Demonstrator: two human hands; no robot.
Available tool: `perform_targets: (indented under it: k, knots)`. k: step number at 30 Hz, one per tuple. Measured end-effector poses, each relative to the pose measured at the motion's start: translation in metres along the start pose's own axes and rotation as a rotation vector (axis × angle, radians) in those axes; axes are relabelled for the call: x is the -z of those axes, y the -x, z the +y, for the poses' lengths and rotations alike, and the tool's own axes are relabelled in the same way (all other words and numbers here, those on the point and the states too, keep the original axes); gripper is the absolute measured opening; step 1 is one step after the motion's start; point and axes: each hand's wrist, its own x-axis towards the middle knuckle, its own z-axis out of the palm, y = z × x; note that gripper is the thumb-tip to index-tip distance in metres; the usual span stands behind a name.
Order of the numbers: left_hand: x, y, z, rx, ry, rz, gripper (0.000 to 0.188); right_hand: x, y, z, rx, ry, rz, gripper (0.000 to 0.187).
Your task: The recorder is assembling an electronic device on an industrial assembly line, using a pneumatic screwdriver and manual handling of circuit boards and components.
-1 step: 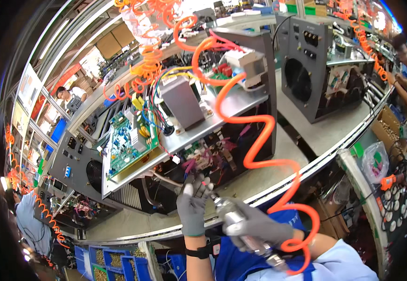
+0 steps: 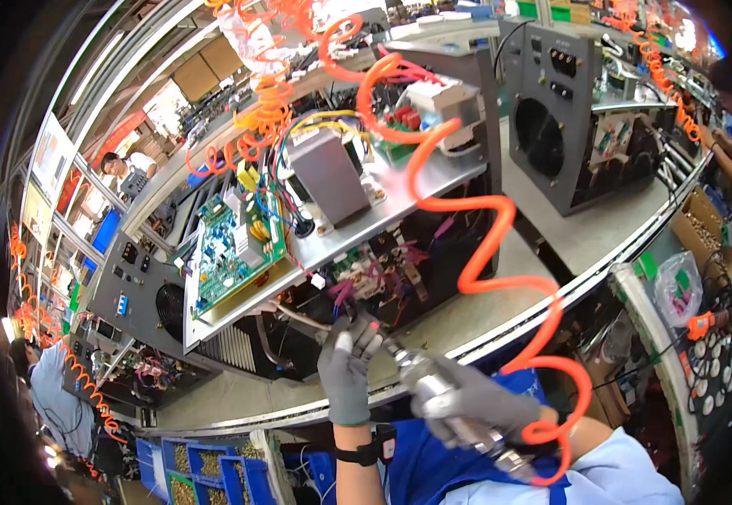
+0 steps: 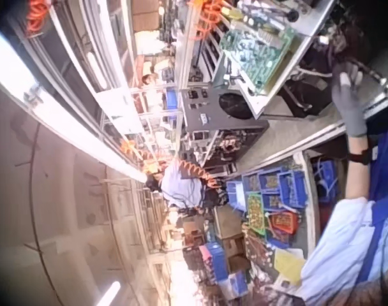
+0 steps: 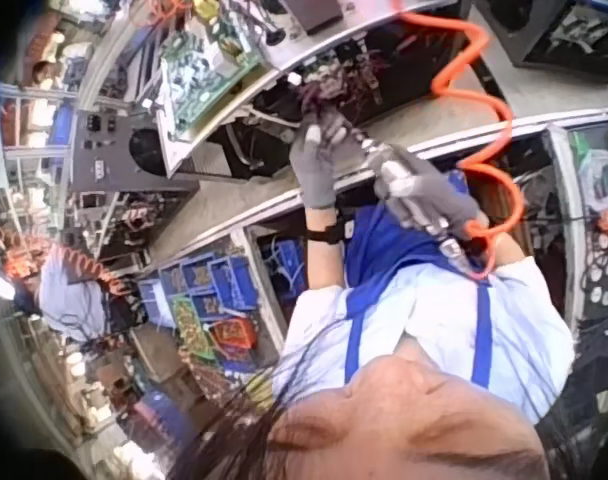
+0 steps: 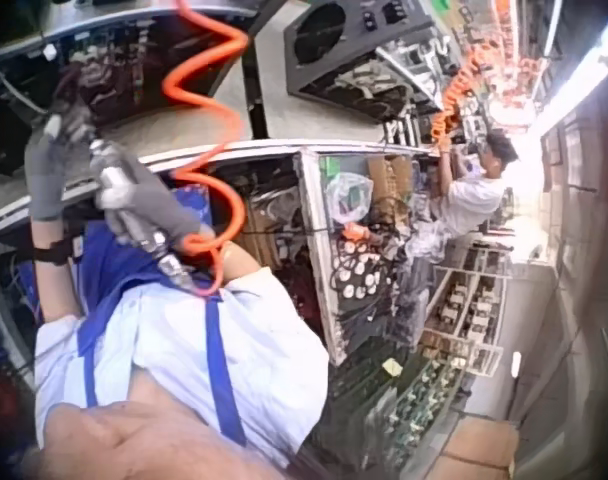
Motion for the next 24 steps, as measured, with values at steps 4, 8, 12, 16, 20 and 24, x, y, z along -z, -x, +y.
perform_targets:
  k: [4, 8, 12, 16, 20, 24]
  knots:
    - [0.037, 0.007, -0.037, -0.097, -0.965, 0.089, 0.030, 0.040, 0.021, -0.006, -0.037, -0.078, 0.047, 0.056]
    - [0.028, 0.010, -0.079, -0.065, -1.206, 0.033, 0.035, 0.060, 0.039, 0.002, -0.035, -0.089, 0.104, 0.054]
    - [-0.001, 0.006, -0.106, -0.032, -1.488, -0.063, 0.031, 0.065, 0.053, 0.013, -0.047, -0.091, 0.164, 0.057]
    - [-0.007, -0.002, -0.114, -0.092, -1.538, -0.071, 0.025, 0.070, 0.057, 0.015, -0.136, -0.127, 0.143, 0.076]
    - [0.005, 0.003, -0.095, 0.421, -0.593, -0.029, 0.022, 0.072, 0.054, 0.011, -0.173, 0.006, 0.126, 0.089]
    - [0.012, 0.016, -0.069, 0.547, 0.024, 0.027, 0.030, 0.069, 0.050, 0.006, -0.231, 0.065, 0.033, 0.096]
